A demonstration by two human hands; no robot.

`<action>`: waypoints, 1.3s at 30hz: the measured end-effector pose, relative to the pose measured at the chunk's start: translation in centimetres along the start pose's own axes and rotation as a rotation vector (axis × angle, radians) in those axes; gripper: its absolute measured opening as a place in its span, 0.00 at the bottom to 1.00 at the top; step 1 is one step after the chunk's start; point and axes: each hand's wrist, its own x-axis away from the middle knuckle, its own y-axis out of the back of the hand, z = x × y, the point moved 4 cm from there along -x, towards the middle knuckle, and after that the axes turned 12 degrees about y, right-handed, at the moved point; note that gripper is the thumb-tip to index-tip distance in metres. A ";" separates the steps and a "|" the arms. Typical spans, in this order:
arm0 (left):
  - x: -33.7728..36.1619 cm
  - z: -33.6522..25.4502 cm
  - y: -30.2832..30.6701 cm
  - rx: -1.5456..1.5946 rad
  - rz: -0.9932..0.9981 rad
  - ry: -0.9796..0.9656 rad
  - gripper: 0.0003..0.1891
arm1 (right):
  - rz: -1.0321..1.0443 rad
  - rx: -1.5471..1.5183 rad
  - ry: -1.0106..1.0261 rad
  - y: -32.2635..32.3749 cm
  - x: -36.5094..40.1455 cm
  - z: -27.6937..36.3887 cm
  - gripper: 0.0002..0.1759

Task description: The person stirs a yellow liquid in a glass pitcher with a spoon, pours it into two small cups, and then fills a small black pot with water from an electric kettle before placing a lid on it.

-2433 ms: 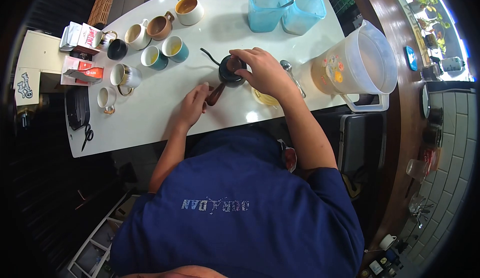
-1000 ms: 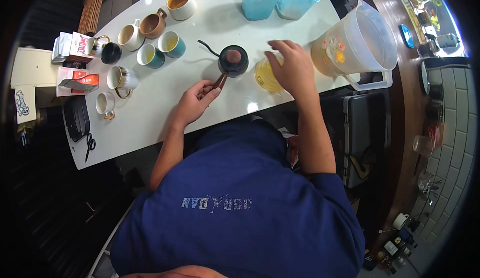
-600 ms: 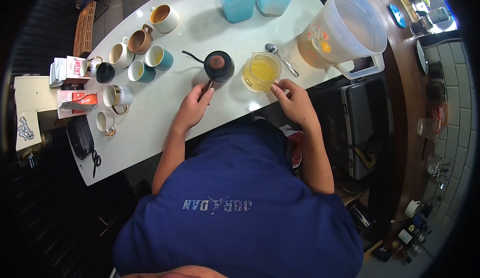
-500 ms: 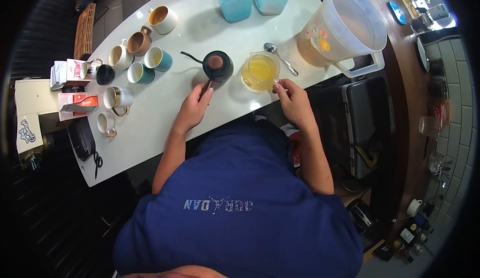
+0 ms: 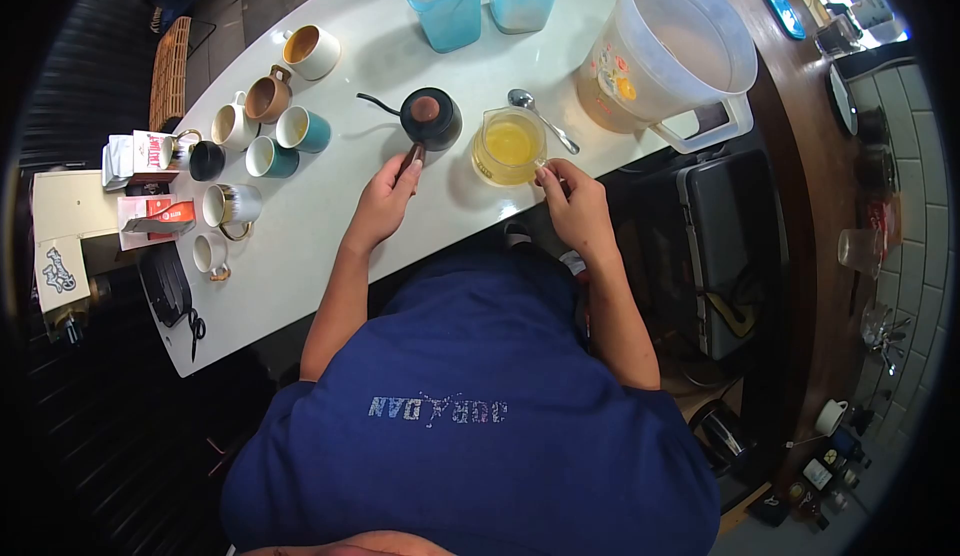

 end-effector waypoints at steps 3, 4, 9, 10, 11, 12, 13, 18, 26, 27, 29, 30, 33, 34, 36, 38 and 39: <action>-0.7 -0.3 -0.5 0.010 -0.003 0.000 0.18 | 0.031 -0.009 0.000 0.3 -0.2 0.0 0.13; -0.8 -0.4 -0.6 0.014 0.004 0.000 0.18 | 0.042 -0.003 -0.004 0.5 -0.3 0.0 0.13; -1.7 -0.3 -1.4 0.041 0.013 0.000 0.18 | 0.062 -0.044 -0.016 0.7 -0.6 -0.7 0.14; -1.8 -0.2 -1.4 0.043 0.001 -0.012 0.19 | 0.030 -0.056 0.004 0.7 -0.7 -1.0 0.13; -1.9 0.0 -1.4 0.045 -0.011 -0.023 0.20 | -0.001 -0.068 0.022 0.7 -0.8 -1.3 0.13; -1.8 0.1 -1.4 0.050 -0.021 -0.020 0.20 | 0.010 -0.069 0.028 0.8 -0.9 -1.5 0.13; -1.7 0.1 -1.4 0.041 -0.036 -0.010 0.21 | 0.033 -0.072 0.026 0.9 -1.1 -1.9 0.13; -0.6 0.1 -1.7 0.078 -0.081 0.046 0.25 | 0.119 -0.095 0.036 1.3 -1.6 -2.5 0.13; 2.0 2.3 -2.1 0.263 -0.200 0.105 0.25 | 0.197 -0.137 -0.016 0.9 -1.8 -1.4 0.12; 3.4 2.9 -2.3 0.276 -0.232 0.150 0.25 | 0.252 -0.146 -0.028 0.4 -1.7 -1.7 0.12; 5.0 2.6 -2.0 0.311 -0.293 0.177 0.26 | 0.188 -0.222 -0.022 0.5 -2.1 -1.6 0.13; 5.7 2.8 -2.0 0.323 -0.310 0.186 0.26 | 0.203 -0.237 -0.025 0.4 -2.2 -1.8 0.13; 7.6 3.8 -1.9 0.349 -0.383 0.199 0.24 | 0.230 -0.219 -0.003 0.0 -2.4 -2.0 0.14; 8.4 4.2 -1.9 0.358 -0.397 0.205 0.24 | 0.247 -0.218 0.002 0.0 -2.4 -1.7 0.14; 9.8 4.9 -1.6 0.398 -0.431 0.217 0.23 | 0.212 -0.174 -0.046 0.3 -2.4 -0.9 0.15; 11.3 5.8 -1.1 0.431 -0.460 0.213 0.22 | 0.154 -0.102 0.066 0.5 -2.2 -0.5 0.16; 12.0 6.2 -0.9 0.450 -0.473 0.206 0.21 | 0.076 -0.038 0.167 0.8 -2.1 -0.1 0.18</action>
